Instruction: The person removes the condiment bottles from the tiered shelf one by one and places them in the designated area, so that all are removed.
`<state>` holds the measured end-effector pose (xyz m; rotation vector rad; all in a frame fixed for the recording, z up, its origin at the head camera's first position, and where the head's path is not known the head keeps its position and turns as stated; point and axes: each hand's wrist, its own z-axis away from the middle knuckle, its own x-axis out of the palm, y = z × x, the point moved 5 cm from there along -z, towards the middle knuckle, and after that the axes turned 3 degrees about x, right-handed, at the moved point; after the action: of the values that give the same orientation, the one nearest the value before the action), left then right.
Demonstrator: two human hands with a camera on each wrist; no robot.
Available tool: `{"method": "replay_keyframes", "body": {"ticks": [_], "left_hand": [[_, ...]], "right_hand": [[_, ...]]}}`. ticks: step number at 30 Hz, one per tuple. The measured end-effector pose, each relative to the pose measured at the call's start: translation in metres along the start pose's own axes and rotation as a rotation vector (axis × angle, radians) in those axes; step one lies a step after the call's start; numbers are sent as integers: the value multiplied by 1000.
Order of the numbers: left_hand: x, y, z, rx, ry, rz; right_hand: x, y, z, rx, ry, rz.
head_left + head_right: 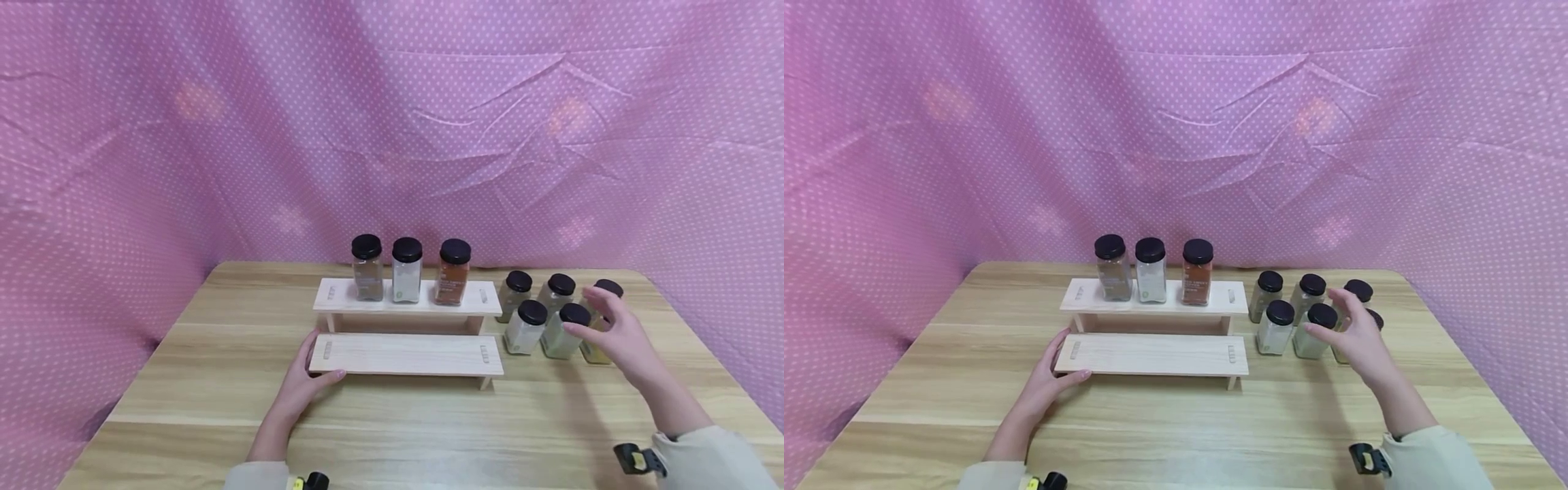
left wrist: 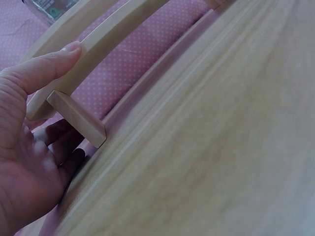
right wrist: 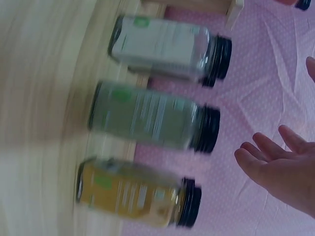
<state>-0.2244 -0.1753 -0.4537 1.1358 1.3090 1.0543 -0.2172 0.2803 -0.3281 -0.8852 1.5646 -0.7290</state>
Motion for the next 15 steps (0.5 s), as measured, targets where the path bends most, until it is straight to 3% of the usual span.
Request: {"method": "replay_keyframes", "body": {"ticks": [15], "left_hand": [[0,1,0,-6,7,10]], "right_hand": [[57,-27,-22,-31,-36,-152]]}}
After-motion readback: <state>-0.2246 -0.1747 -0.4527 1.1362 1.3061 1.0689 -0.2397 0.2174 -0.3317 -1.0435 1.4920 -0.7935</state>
